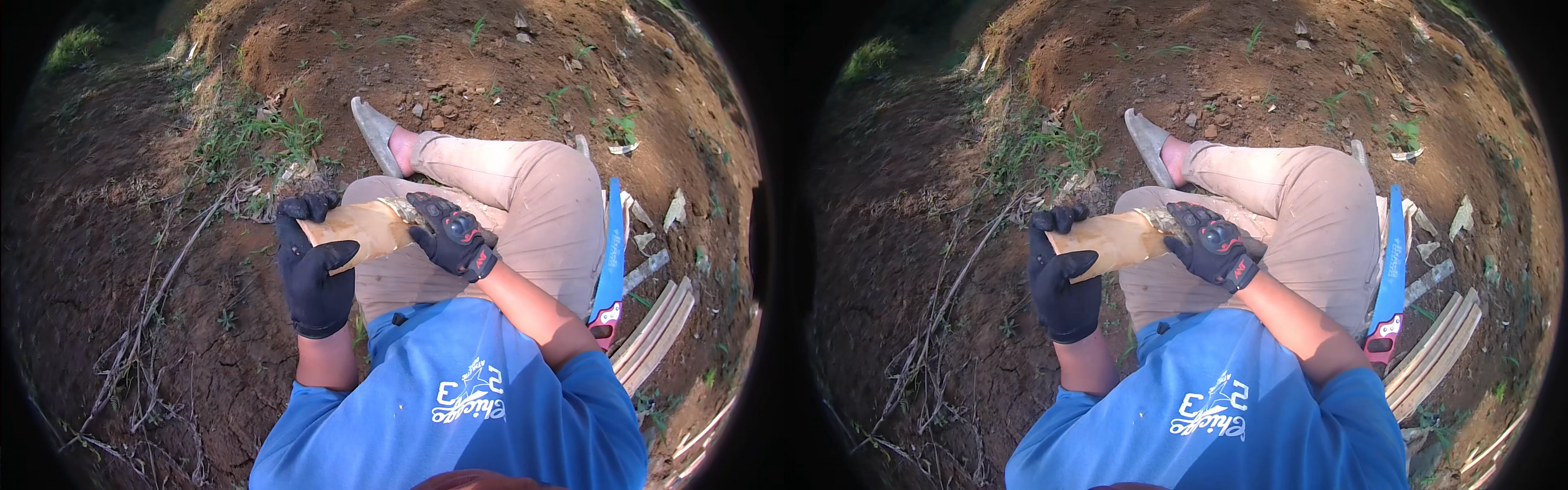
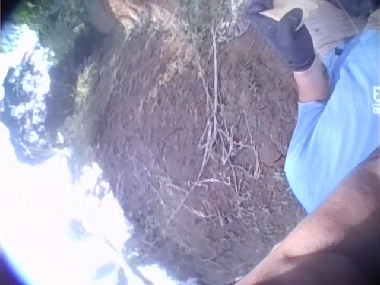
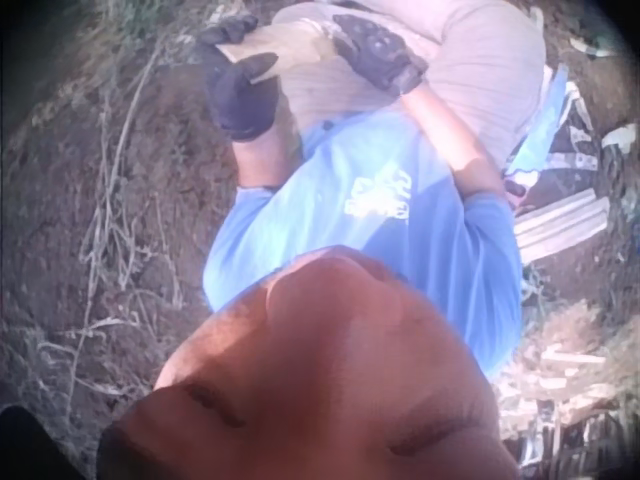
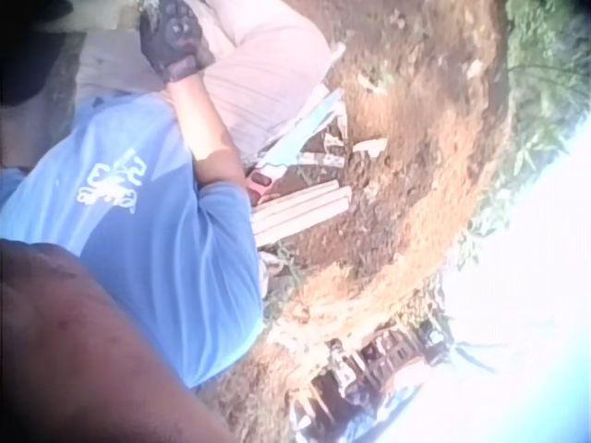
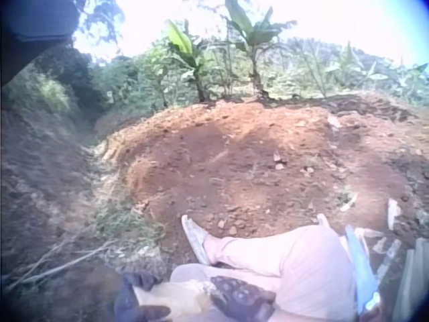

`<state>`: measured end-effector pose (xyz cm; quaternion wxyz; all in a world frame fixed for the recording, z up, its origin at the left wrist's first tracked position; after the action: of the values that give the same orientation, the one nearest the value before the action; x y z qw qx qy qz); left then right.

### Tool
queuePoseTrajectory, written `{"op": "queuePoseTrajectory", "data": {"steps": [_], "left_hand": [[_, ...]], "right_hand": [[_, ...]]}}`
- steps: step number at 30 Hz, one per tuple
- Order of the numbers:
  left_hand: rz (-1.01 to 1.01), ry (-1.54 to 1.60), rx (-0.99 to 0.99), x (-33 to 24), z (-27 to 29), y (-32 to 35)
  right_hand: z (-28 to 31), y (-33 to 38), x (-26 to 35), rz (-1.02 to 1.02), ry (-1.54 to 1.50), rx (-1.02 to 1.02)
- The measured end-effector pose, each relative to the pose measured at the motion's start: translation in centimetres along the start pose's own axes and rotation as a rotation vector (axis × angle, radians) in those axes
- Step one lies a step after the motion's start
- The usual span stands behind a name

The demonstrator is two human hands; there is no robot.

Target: The person shapes wood pieces by hand and with a saw while sitting on the ground, then gathers the finished planks together.

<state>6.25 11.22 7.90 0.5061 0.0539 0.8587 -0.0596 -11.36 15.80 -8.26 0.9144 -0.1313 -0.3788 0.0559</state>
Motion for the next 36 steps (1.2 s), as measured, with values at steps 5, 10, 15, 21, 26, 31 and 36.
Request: {"op": "queuePoseTrajectory", "data": {"steps": [5, 10, 15, 21, 26, 31, 36], "left_hand": [[0.004, -0.075, 0.018, 0.2, -1.3, -0.3], [0.035, -0.118, 0.023, 0.5, -3.1, 0.1], [-0.014, -0.104, 0.014, 1.1, -2.9, 0.0], [-0.031, -0.283, 0.044, 1.2, -3.6, 0.3], [-0.002, -0.342, 0.105, 1.5, -4.2, 0.6], [-0.013, -0.434, 0.139, 1.4, -4.3, 0.6], [-0.009, -0.487, 0.118, 1.2, -4.4, 0.4]], "right_hand": [[0.8, -0.3, -0.2, 0.035, 0.063, -0.059], [2.5, -0.4, -0.3, -0.015, 0.015, -0.081], [1.9, -1.0, 0.4, -0.108, 0.036, -0.108], [3.4, -1.5, 0.8, -0.151, -0.026, -0.215], [3.3, -1.7, 0.4, -0.088, -0.114, -0.19], [1.8, -1.8, -1.3, -0.097, -0.081, -0.079], [3.4, -0.9, -0.5, 0.182, 0.178, -0.285]]}}
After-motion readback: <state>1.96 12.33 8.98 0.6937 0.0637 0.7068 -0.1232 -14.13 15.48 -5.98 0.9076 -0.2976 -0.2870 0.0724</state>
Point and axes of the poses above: each hand's wrist, its own y-axis away from the middle knuckle, its own z-axis out of the back of the hand, x = y × z, the point moved 8 cm from there along -y, towards the middle knuckle, and after that the axes turned 3 degrees about y, right-handed, at the moved point
